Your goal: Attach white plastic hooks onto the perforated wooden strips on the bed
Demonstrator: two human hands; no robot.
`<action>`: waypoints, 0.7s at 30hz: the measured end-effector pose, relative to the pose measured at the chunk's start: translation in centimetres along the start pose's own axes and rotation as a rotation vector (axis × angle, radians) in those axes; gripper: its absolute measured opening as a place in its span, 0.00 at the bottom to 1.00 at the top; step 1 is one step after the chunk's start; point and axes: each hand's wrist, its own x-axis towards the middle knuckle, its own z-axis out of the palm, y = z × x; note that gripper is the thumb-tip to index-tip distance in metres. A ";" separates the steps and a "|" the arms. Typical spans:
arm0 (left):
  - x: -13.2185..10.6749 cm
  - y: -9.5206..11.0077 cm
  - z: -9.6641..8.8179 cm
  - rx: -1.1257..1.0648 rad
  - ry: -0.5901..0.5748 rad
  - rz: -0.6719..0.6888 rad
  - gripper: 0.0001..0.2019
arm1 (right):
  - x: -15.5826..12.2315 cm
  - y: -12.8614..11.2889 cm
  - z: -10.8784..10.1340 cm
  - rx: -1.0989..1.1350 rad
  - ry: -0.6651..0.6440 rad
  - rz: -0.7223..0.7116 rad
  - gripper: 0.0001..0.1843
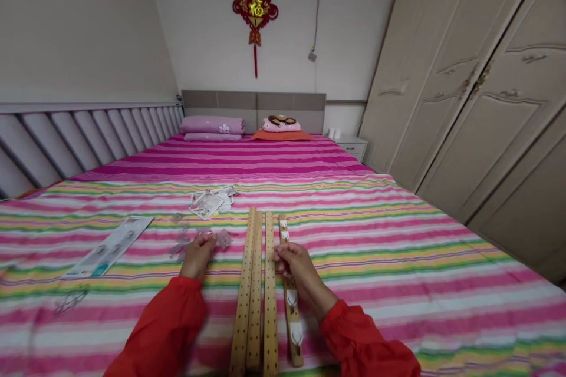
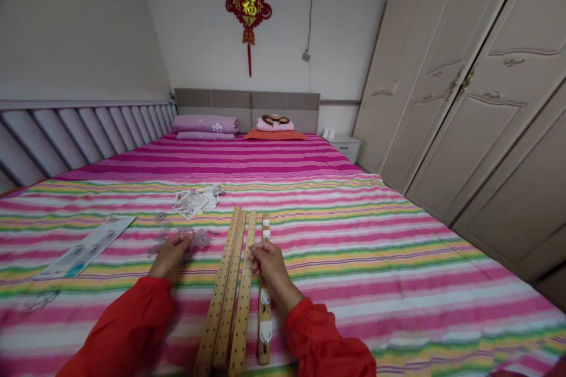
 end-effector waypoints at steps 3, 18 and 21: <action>-2.3 0.8 -0.4 -0.322 -0.176 -0.233 0.09 | -1.2 0.2 1.4 0.004 -0.071 0.006 0.11; -11.1 1.1 1.1 0.301 -0.204 0.802 0.08 | -3.2 -0.4 1.3 0.117 -0.152 -0.051 0.15; -11.2 1.0 1.6 0.331 -0.208 0.901 0.09 | -2.9 -0.7 0.7 0.087 -0.137 -0.072 0.14</action>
